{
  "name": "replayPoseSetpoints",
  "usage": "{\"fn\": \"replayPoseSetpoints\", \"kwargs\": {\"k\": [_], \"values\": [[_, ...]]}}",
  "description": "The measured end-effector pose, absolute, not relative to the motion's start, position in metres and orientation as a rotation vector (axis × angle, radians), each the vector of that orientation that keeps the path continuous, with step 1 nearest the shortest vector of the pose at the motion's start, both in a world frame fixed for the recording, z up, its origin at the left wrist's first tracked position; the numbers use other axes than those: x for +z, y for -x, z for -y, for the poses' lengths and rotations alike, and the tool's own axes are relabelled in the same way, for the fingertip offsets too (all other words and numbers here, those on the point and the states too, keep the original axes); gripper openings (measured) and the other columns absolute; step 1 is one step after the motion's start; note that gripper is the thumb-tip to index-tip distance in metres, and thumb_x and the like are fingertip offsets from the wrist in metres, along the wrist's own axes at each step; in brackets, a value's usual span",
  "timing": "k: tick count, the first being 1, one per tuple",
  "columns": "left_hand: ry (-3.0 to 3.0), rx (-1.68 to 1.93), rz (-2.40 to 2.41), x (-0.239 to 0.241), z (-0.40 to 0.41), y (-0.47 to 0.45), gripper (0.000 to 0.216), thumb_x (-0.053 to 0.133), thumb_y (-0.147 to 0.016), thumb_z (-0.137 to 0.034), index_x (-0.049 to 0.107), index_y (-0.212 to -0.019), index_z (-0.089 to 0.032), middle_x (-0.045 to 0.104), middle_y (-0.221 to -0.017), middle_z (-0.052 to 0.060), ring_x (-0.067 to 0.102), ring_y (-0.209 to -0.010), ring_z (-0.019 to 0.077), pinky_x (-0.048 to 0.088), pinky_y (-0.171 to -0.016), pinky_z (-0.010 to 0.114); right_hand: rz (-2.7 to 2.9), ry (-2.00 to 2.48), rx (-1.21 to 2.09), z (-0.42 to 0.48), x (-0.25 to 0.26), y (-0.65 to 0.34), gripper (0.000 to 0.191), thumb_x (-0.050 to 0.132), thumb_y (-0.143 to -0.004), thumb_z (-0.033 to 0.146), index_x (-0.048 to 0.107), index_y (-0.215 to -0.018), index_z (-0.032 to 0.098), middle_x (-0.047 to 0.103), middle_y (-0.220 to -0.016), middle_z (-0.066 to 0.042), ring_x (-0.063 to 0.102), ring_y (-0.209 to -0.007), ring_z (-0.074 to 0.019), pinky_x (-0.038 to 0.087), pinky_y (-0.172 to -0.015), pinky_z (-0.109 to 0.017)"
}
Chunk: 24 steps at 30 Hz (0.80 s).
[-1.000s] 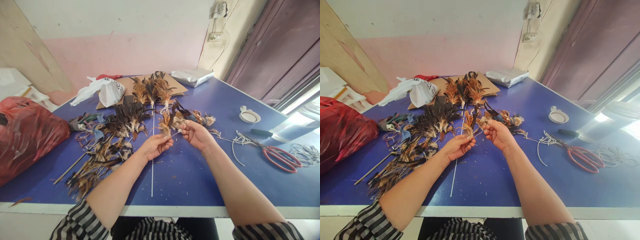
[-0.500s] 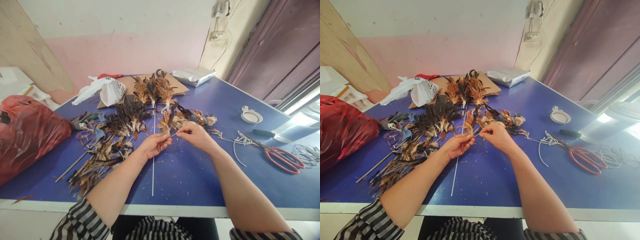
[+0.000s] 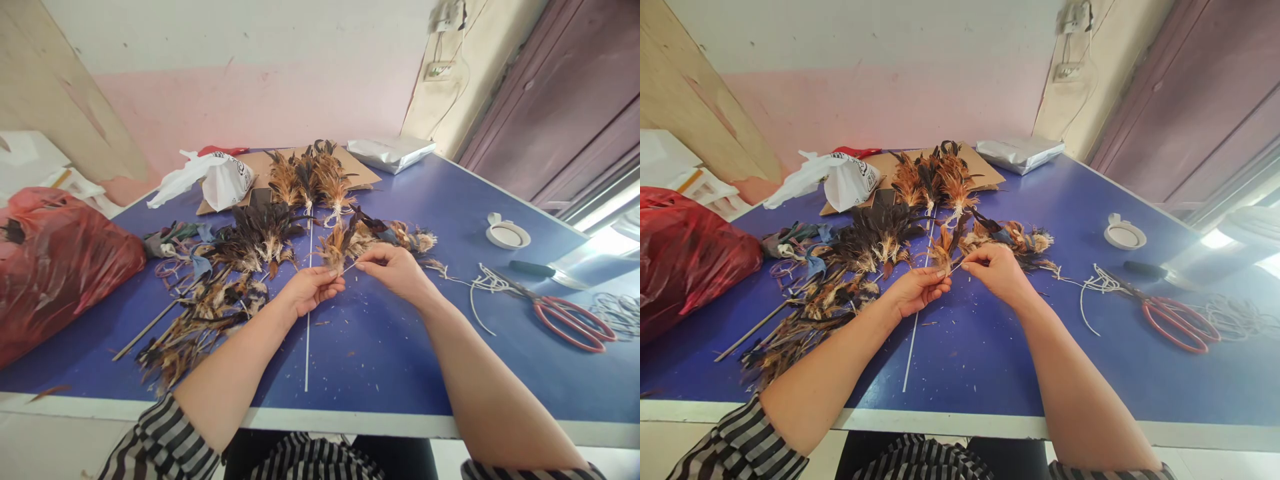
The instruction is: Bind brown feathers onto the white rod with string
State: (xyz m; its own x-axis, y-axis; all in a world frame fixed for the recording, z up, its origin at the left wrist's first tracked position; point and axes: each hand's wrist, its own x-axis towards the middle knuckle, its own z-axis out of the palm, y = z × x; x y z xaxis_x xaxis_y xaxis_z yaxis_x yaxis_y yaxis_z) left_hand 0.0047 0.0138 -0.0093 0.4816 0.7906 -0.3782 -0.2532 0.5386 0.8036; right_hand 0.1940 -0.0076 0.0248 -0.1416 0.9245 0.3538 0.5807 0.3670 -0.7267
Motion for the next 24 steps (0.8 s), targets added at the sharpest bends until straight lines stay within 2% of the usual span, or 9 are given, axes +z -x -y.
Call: {"fn": "replayPoseSetpoints", "kwargs": {"k": [5,13,18,21,24], "values": [[-0.851,0.662,-0.831,-0.006,-0.01,-0.006,0.007,0.061,-0.072,-0.013,0.063,-0.073,-0.006,0.063,-0.064,0.006,0.06,-0.052,0.008,0.048,-0.049,0.013,1.796,1.335,0.567,0.009,0.028,-0.192,0.016,0.058,-0.068,0.029,0.068,-0.072,0.017,0.063,-0.073,-0.003,0.055,-0.068,-0.0149,0.041,-0.065,-0.027],[-1.05,0.613,-0.795,-0.004,-0.005,-0.009,0.023,0.07,-0.063,-0.026,0.063,-0.068,-0.006,0.062,-0.061,0.006,0.059,-0.051,0.0089,0.047,-0.049,0.016,1.765,1.341,0.499,0.006,0.023,-0.187,0.012,0.056,-0.067,0.024,0.066,-0.068,0.017,0.063,-0.071,-0.003,0.055,-0.068,-0.0155,0.041,-0.064,-0.027],[-0.988,0.722,-0.907,-0.004,-0.011,-0.007,0.016,0.066,-0.068,-0.021,0.061,-0.068,-0.006,0.06,-0.058,0.004,0.057,-0.047,0.0069,0.045,-0.046,0.015,1.864,1.352,0.445,0.009,0.024,-0.19,0.014,0.056,-0.071,0.027,0.066,-0.072,0.018,0.061,-0.071,-0.003,0.053,-0.066,-0.0141,0.04,-0.061,-0.026],[-0.97,0.722,-0.953,-0.004,-0.015,-0.005,0.012,0.062,-0.071,-0.018,0.06,-0.067,-0.006,0.06,-0.057,0.004,0.056,-0.046,0.0065,0.045,-0.045,0.014,2.05,1.283,0.314,0.017,0.03,-0.185,0.012,0.055,-0.073,0.024,0.065,-0.07,0.018,0.057,-0.069,-0.003,0.051,-0.065,-0.013,0.039,-0.062,-0.025],[-1.07,0.678,-0.982,-0.005,-0.014,-0.006,0.014,0.058,-0.073,-0.016,0.058,-0.063,-0.007,0.059,-0.053,0.004,0.056,-0.045,0.0077,0.045,-0.044,0.016,2.219,1.221,0.135,0.026,0.034,-0.173,0.016,0.05,-0.078,0.022,0.065,-0.074,0.018,0.056,-0.076,-0.004,0.05,-0.069,-0.0125,0.037,-0.063,-0.024]]}}
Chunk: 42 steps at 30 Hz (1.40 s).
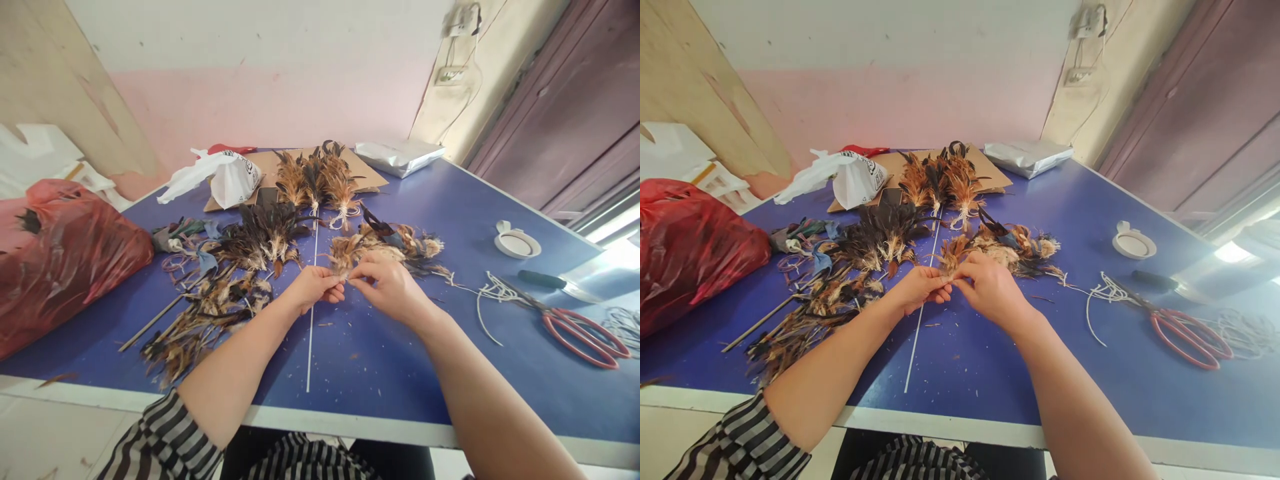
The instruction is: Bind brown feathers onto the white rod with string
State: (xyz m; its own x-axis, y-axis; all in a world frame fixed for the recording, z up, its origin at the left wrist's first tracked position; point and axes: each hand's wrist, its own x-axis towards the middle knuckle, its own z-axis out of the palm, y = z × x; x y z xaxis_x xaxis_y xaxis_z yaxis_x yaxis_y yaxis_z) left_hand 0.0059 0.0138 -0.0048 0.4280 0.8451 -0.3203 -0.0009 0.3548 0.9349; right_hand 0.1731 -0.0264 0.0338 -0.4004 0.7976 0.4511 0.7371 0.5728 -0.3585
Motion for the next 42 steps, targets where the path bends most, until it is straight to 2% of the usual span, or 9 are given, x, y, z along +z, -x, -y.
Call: {"fn": "replayPoseSetpoints", "kwargs": {"k": [5,9,14,21,24,27,33,37,42], "values": [[-1.42,0.523,-1.017,-0.014,-0.007,-0.012,0.022,0.052,-0.075,-0.016,0.053,-0.054,-0.01,0.054,-0.043,0.001,0.054,-0.038,0.0097,0.043,-0.04,0.019,2.445,1.244,-0.232,0.035,0.034,-0.158,0.023,0.043,-0.084,0.023,0.064,-0.076,0.018,0.055,-0.082,-0.007,0.047,-0.07,-0.0136,0.031,-0.056,-0.025],[-1.589,0.439,-0.988,-0.021,-0.002,-0.012,0.027,0.052,-0.075,-0.026,0.052,-0.05,-0.013,0.052,-0.04,0.001,0.051,-0.035,0.0095,0.04,-0.037,0.018,2.495,1.154,-0.253,0.03,0.033,-0.16,0.017,0.049,-0.081,0.022,0.066,-0.075,0.02,0.058,-0.087,-0.007,0.045,-0.079,-0.0174,0.033,-0.068,-0.029],[-1.628,0.348,-0.851,-0.014,0.005,-0.012,0.026,0.054,-0.074,-0.031,0.055,-0.055,-0.013,0.055,-0.043,0.001,0.051,-0.037,0.0084,0.042,-0.04,0.018,2.353,1.082,0.284,0.019,0.034,-0.175,0.01,0.057,-0.074,0.023,0.065,-0.068,0.019,0.06,-0.08,-0.004,0.05,-0.081,-0.0167,0.036,-0.078,-0.032],[-1.545,0.414,-0.675,-0.001,0.011,-0.013,0.025,0.059,-0.071,-0.035,0.058,-0.061,-0.012,0.058,-0.049,0.002,0.055,-0.042,0.009,0.043,-0.042,0.018,1.946,1.201,1.221,0.006,0.019,-0.2,0.018,0.061,-0.068,0.033,0.062,-0.07,0.015,0.06,-0.067,-0.002,0.053,-0.06,-0.0121,0.043,-0.059,-0.026],[-1.489,0.499,-0.662,0.0,0.008,-0.011,0.028,0.059,-0.071,-0.037,0.06,-0.063,-0.011,0.058,-0.05,0.004,0.056,-0.044,0.0099,0.044,-0.043,0.018,1.737,1.103,1.413,0.002,0.01,-0.203,0.025,0.061,-0.066,0.038,0.061,-0.073,0.015,0.061,-0.069,-0.003,0.054,-0.062,-0.0135,0.043,-0.057,-0.026],[-1.388,0.665,-0.697,0.0,0.001,-0.011,0.028,0.06,-0.07,-0.037,0.06,-0.064,-0.01,0.059,-0.051,0.004,0.057,-0.044,0.0097,0.045,-0.044,0.018,1.625,1.056,1.319,-0.001,0.006,-0.199,0.024,0.063,-0.063,0.038,0.061,-0.071,0.015,0.061,-0.071,-0.003,0.055,-0.066,-0.0141,0.043,-0.06,-0.026],[-1.061,0.905,-0.885,-0.004,-0.008,-0.014,0.02,0.067,-0.065,-0.028,0.061,-0.07,-0.009,0.063,-0.064,0.005,0.058,-0.048,0.008,0.043,-0.043,0.016,1.683,1.226,1.117,0.0,0.008,-0.183,0.021,0.061,-0.067,0.034,0.062,-0.072,0.014,0.057,-0.06,0.0,0.049,-0.055,-0.0105,0.04,-0.054,-0.024],[-1.021,0.98,-0.935,-0.003,-0.008,-0.014,0.015,0.065,-0.067,-0.023,0.06,-0.069,-0.009,0.063,-0.064,0.005,0.058,-0.049,0.0086,0.043,-0.043,0.016,1.886,1.265,0.722,0.007,0.012,-0.172,0.016,0.053,-0.074,0.027,0.064,-0.071,0.016,0.058,-0.063,-0.001,0.048,-0.055,-0.0109,0.038,-0.055,-0.024],[-1.121,1.015,-0.978,-0.002,-0.009,-0.012,0.013,0.06,-0.07,-0.021,0.058,-0.065,-0.009,0.06,-0.06,0.004,0.057,-0.047,0.0097,0.044,-0.042,0.018,2.146,1.265,0.182,0.019,0.015,-0.161,0.022,0.043,-0.081,0.021,0.063,-0.074,0.017,0.057,-0.069,-0.003,0.051,-0.065,-0.0127,0.037,-0.062,-0.024]]}}
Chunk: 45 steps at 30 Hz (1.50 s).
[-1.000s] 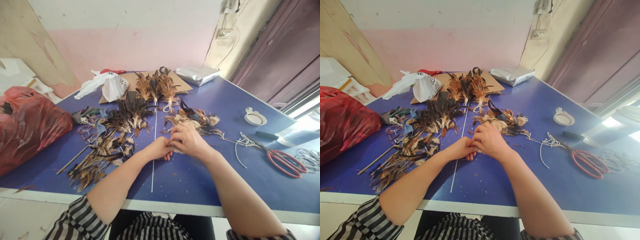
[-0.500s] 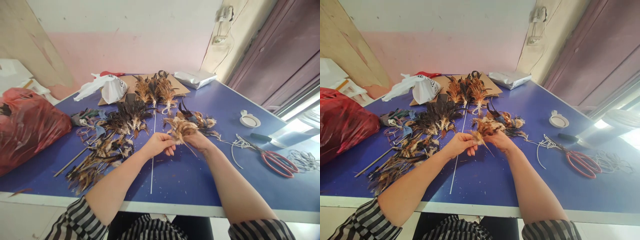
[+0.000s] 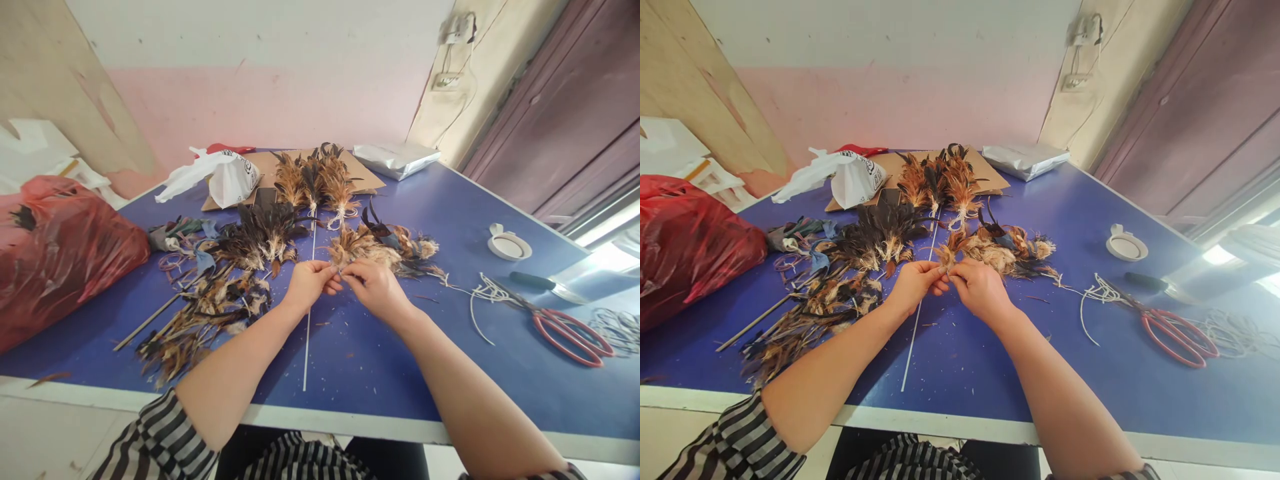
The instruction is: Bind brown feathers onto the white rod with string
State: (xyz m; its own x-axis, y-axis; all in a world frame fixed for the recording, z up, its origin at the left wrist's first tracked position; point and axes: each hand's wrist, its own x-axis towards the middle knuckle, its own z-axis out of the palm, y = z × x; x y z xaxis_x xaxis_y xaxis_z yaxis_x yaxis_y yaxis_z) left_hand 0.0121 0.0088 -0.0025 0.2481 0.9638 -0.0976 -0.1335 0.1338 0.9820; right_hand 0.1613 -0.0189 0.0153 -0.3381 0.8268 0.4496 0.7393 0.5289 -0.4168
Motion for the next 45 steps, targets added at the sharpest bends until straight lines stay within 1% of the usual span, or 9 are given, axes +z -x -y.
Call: {"fn": "replayPoseSetpoints", "kwargs": {"k": [7,13,17,20,24,27,31,34,45], "values": [[-1.511,0.923,-1.081,-0.019,-0.012,-0.012,0.017,0.046,-0.076,-0.017,0.055,-0.062,-0.012,0.054,-0.051,0.0,0.056,-0.045,0.01,0.045,-0.043,0.019,2.405,1.325,-0.351,0.029,0.019,-0.153,0.021,0.039,-0.084,0.018,0.06,-0.08,0.018,0.055,-0.081,-0.006,0.047,-0.069,-0.014,0.031,-0.059,-0.025],[-1.94,0.733,-1.028,-0.021,-0.003,-0.012,0.024,0.041,-0.079,-0.018,0.052,-0.058,-0.015,0.053,-0.052,-0.002,0.054,-0.045,0.0083,0.043,-0.048,0.019,2.436,1.19,-0.445,0.024,0.024,-0.162,0.017,0.045,-0.082,0.018,0.061,-0.075,0.017,0.055,-0.086,-0.008,0.043,-0.081,-0.0184,0.032,-0.071,-0.031],[-2.248,0.621,-0.896,-0.015,0.0,-0.011,0.024,0.044,-0.079,-0.018,0.055,-0.058,-0.015,0.055,-0.052,-0.001,0.053,-0.049,0.0082,0.042,-0.057,0.02,2.321,1.206,-0.195,0.016,0.024,-0.176,0.016,0.05,-0.079,0.02,0.063,-0.07,0.018,0.056,-0.081,-0.006,0.046,-0.082,-0.0187,0.031,-0.077,-0.034],[-2.272,0.611,-0.783,-0.014,0.004,-0.012,0.02,0.046,-0.079,-0.018,0.06,-0.064,-0.015,0.058,-0.058,0.001,0.054,-0.049,0.0077,0.043,-0.056,0.019,2.28,1.176,0.249,0.008,0.022,-0.19,0.014,0.054,-0.076,0.022,0.064,-0.068,0.017,0.057,-0.078,-0.004,0.05,-0.078,-0.0165,0.035,-0.075,-0.031],[-1.861,0.718,-0.749,-0.012,0.007,-0.015,0.021,0.049,-0.078,-0.029,0.063,-0.076,-0.013,0.059,-0.062,0.002,0.056,-0.047,0.0086,0.044,-0.048,0.019,2.118,1.106,0.871,-0.003,0.015,-0.206,0.017,0.055,-0.075,0.03,0.063,-0.07,0.016,0.059,-0.069,-0.002,0.053,-0.063,-0.0131,0.041,-0.061,-0.026],[-1.503,0.871,-0.783,-0.007,0.006,-0.017,0.027,0.054,-0.075,-0.036,0.061,-0.068,-0.01,0.057,-0.054,0.002,0.055,-0.046,0.0095,0.044,-0.046,0.019,1.92,1.056,0.947,-0.006,0.01,-0.205,0.021,0.056,-0.073,0.035,0.062,-0.071,0.015,0.058,-0.066,-0.001,0.051,-0.06,-0.0125,0.04,-0.058,-0.026],[-1.156,1.028,-0.852,-0.005,-0.001,-0.018,0.023,0.063,-0.068,-0.032,0.061,-0.067,-0.009,0.058,-0.055,0.002,0.054,-0.044,0.0072,0.042,-0.043,0.017,1.832,1.121,0.887,-0.004,0.005,-0.189,0.018,0.058,-0.072,0.032,0.064,-0.073,0.014,0.06,-0.067,-0.001,0.051,-0.062,-0.0123,0.04,-0.061,-0.026],[-0.997,1.047,-0.879,-0.007,-0.003,-0.019,0.018,0.066,-0.065,-0.026,0.061,-0.066,-0.009,0.06,-0.058,0.002,0.053,-0.045,0.0062,0.041,-0.042,0.016,1.895,1.164,0.649,0.001,0.007,-0.177,0.013,0.055,-0.073,0.025,0.065,-0.071,0.016,0.06,-0.068,-0.002,0.052,-0.063,-0.0127,0.04,-0.061,-0.026],[-0.914,0.997,-0.964,-0.012,-0.003,-0.017,0.016,0.066,-0.065,-0.022,0.061,-0.064,-0.007,0.059,-0.055,0.004,0.054,-0.045,0.0082,0.041,-0.044,0.018,2.141,1.133,0.099,0.012,0.004,-0.161,0.016,0.048,-0.078,0.014,0.061,-0.07,0.018,0.059,-0.073,-0.004,0.052,-0.074,-0.0154,0.04,-0.069,-0.027]]}}
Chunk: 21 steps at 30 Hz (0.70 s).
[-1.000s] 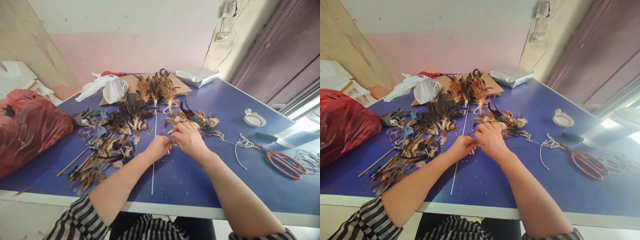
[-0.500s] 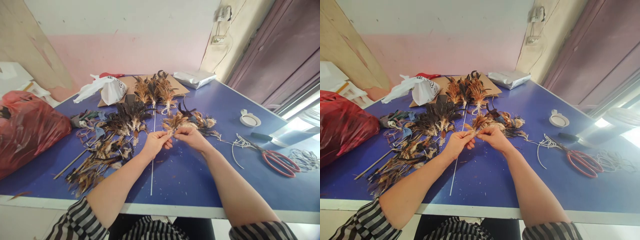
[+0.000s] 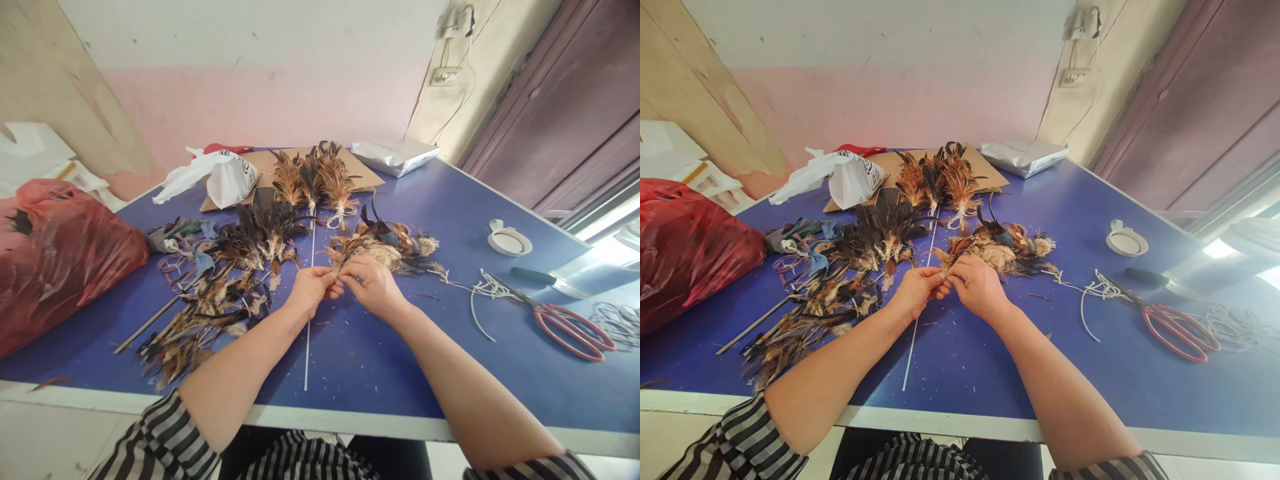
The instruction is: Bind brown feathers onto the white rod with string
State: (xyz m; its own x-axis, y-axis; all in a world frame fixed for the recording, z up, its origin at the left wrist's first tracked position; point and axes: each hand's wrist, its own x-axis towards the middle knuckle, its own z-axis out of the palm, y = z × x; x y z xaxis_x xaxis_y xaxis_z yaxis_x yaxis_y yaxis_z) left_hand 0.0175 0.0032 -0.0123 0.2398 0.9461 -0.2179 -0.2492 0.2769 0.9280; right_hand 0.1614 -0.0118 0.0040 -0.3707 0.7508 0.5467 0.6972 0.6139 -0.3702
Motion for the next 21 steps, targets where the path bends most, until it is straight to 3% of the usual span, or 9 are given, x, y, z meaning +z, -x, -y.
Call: {"fn": "replayPoseSetpoints", "kwargs": {"k": [5,11,17,21], "values": [[-0.899,0.934,-0.938,-0.008,-0.004,-0.014,0.017,0.067,-0.065,-0.022,0.06,-0.062,-0.007,0.059,-0.056,0.005,0.054,-0.044,0.0077,0.041,-0.043,0.018,2.255,1.077,-0.105,0.016,0.007,-0.164,0.022,0.041,-0.082,0.015,0.061,-0.076,0.019,0.059,-0.094,-0.007,0.053,-0.086,-0.0163,0.042,-0.075,-0.028],[-0.901,0.792,-0.903,-0.002,-0.005,-0.008,0.015,0.067,-0.065,-0.02,0.061,-0.062,-0.007,0.059,-0.054,0.004,0.051,-0.041,0.0054,0.041,-0.042,0.015,2.342,0.964,-0.061,0.019,0.017,-0.17,0.021,0.039,-0.083,0.014,0.059,-0.085,0.019,0.056,-0.111,-0.007,0.053,-0.098,-0.0175,0.044,-0.082,-0.031],[-0.889,0.742,-0.919,-0.002,-0.007,-0.006,0.01,0.065,-0.064,-0.015,0.06,-0.061,-0.007,0.058,-0.055,0.004,0.051,-0.04,0.0053,0.038,-0.037,0.015,2.38,0.896,0.084,0.019,0.018,-0.171,0.021,0.038,-0.083,0.013,0.058,-0.083,0.019,0.055,-0.115,-0.009,0.05,-0.108,-0.019,0.042,-0.088,-0.035],[-0.879,0.689,-0.947,-0.004,-0.011,-0.004,0.01,0.066,-0.063,-0.015,0.06,-0.061,-0.008,0.058,-0.055,0.003,0.05,-0.04,0.0049,0.038,-0.037,0.014,2.418,0.864,0.142,0.017,0.017,-0.172,0.02,0.039,-0.082,0.012,0.058,-0.081,0.018,0.059,-0.106,-0.01,0.053,-0.101,-0.019,0.044,-0.085,-0.034]]}}
